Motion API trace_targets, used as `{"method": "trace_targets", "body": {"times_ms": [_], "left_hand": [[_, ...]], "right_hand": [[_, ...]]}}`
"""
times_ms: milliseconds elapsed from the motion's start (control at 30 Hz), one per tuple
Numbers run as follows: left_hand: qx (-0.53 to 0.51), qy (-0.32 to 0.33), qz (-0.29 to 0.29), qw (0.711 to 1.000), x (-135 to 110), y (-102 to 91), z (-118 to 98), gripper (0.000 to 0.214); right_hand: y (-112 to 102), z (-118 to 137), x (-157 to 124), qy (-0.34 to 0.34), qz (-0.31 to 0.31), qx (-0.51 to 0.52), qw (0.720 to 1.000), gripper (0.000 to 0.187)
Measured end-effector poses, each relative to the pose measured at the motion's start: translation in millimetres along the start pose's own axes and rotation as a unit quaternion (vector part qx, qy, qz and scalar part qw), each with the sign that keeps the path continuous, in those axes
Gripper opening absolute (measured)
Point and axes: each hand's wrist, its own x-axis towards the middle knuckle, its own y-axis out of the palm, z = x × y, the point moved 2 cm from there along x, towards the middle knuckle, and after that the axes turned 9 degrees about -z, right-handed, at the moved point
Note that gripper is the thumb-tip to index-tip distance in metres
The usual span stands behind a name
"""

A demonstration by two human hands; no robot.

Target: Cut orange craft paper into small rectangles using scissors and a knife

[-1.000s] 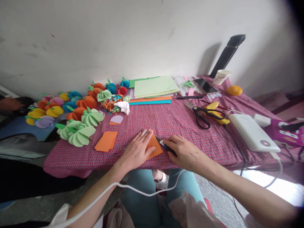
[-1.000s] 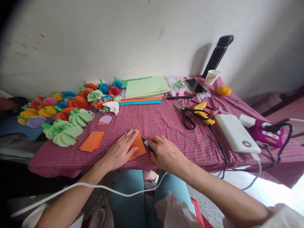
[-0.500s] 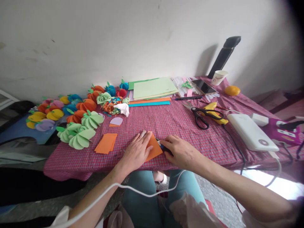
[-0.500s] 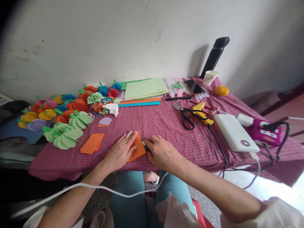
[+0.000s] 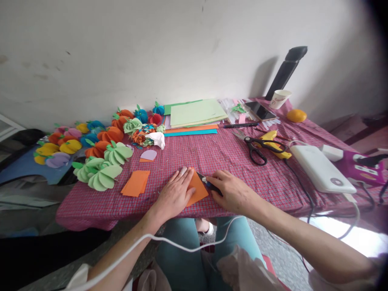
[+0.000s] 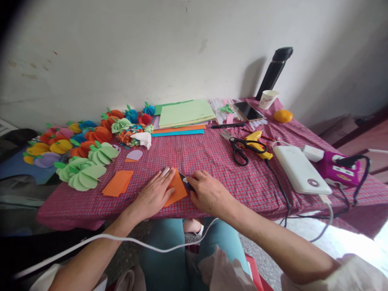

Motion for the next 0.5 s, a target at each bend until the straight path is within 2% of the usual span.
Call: {"method": "trace_targets", "body": {"times_ms": [500], "left_hand": [[0.001,0.01,0.002,1.0,-0.3,-0.2,0.2,0.056]], "right_hand": [[2.6,0.7,7.9,0.005,0.009,0.006,1.0,0.028]]}}
